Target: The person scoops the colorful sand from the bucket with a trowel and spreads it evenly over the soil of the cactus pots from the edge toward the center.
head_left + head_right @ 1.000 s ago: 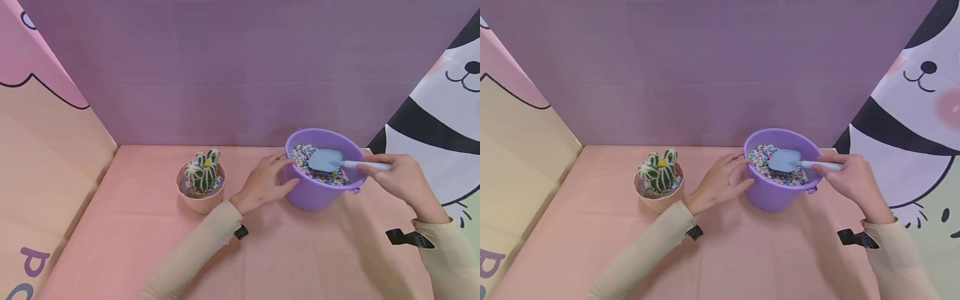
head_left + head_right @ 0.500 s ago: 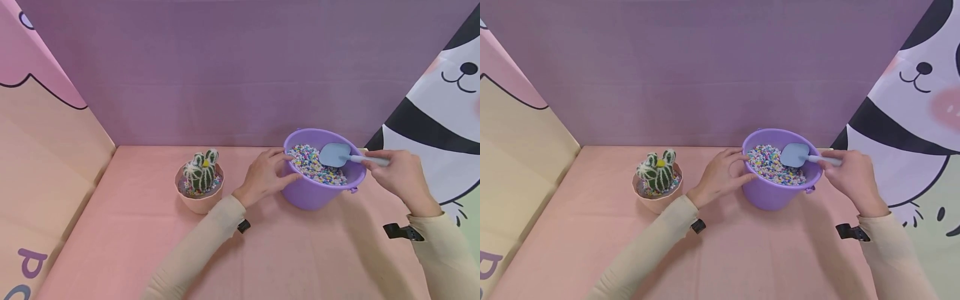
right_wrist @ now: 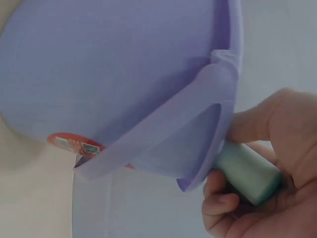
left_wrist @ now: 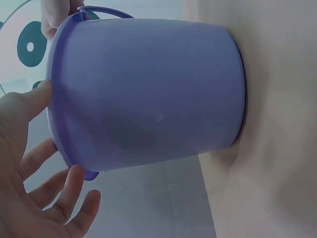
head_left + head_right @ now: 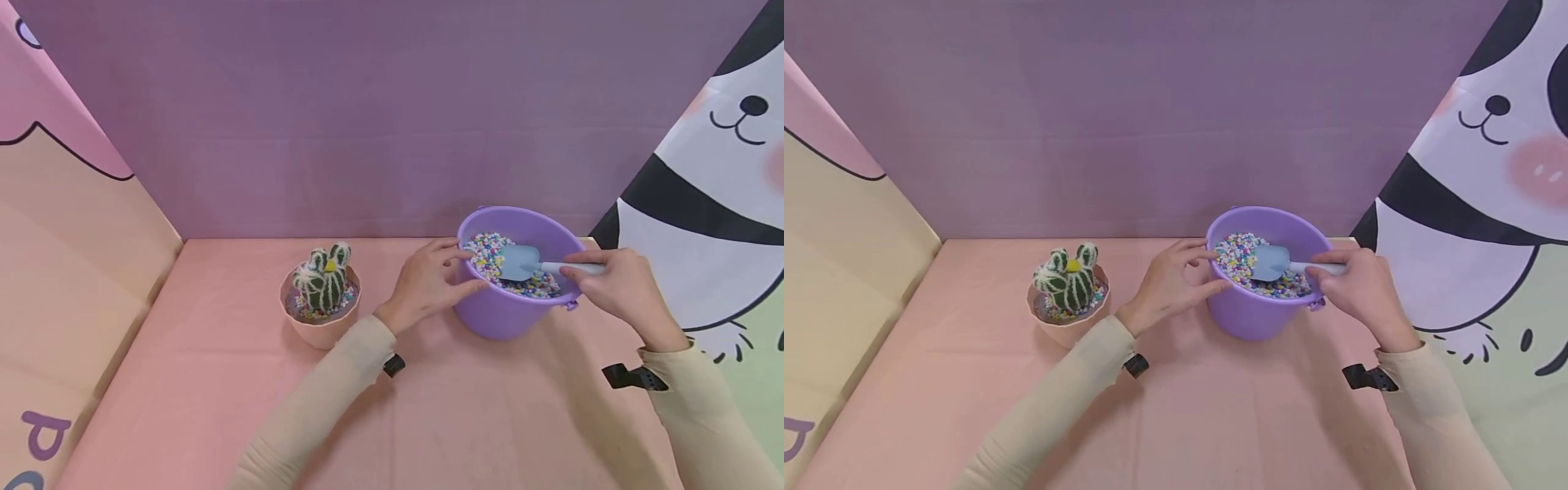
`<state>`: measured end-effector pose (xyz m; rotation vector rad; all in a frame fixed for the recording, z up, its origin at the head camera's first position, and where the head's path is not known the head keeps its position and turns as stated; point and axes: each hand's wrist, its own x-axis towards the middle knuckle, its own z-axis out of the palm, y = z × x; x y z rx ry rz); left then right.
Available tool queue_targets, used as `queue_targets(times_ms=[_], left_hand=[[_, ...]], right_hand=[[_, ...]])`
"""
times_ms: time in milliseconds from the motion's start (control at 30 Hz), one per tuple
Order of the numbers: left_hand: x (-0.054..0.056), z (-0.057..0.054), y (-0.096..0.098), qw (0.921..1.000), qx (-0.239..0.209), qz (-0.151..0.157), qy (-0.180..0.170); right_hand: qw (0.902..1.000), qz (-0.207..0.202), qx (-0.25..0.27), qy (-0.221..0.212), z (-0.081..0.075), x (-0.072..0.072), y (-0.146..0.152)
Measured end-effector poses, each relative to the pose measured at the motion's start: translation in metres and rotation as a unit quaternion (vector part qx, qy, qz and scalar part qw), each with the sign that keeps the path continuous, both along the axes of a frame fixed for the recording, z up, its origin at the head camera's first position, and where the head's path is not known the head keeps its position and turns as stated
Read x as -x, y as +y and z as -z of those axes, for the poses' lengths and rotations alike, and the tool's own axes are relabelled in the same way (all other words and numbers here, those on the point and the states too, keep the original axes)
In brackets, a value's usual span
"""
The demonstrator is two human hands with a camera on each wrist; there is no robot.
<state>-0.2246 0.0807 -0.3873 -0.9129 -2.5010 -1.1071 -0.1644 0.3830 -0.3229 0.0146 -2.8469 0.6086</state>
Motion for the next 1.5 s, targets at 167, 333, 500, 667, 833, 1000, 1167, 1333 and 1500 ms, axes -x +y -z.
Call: queue_targets(times_ms=[167, 333, 500, 667, 833, 1000, 1167, 1333, 1500], left_hand=[[-0.003, 0.0, 0.002, 0.9996, 0.001, 0.01, -0.026], [-0.006, -0.001, 0.001, 0.9992, -0.009, 0.015, -0.037], [-0.007, -0.001, -0.002, 0.9992, -0.013, 0.011, -0.036], [-0.007, 0.001, -0.001, 0.9992, -0.016, 0.016, -0.033], [-0.006, 0.002, 0.001, 0.999, -0.024, 0.021, -0.032], [-0.006, 0.003, -0.002, 0.9991, -0.025, 0.012, -0.032], [-0.005, 0.002, 0.0, 0.9996, -0.019, 0.015, -0.017], [-0.006, 0.004, 0.001, 0.9999, -0.011, 0.007, -0.001], [-0.007, 0.005, 0.0, 0.9998, -0.018, 0.006, 0.0]], right_hand=[[0.9997, -0.014, -0.004, -0.021, -0.003, -0.004, 0.004], [0.9993, -0.004, 0.016, -0.033, -0.002, -0.004, 0.003], [0.9992, -0.002, 0.033, -0.024, 0.002, -0.002, 0.003], [0.9978, -0.005, 0.057, -0.034, 0.004, -0.003, 0.01], [0.9935, 0.002, 0.102, -0.051, 0.003, -0.006, 0.013], [0.9895, 0.005, 0.132, -0.058, 0.003, -0.005, 0.011], [0.9834, 0.019, 0.169, -0.063, 0.006, -0.008, 0.015], [0.9759, 0.025, 0.207, -0.065, 0.011, -0.011, 0.016], [0.9699, 0.026, 0.237, -0.052, 0.014, -0.015, 0.018]])
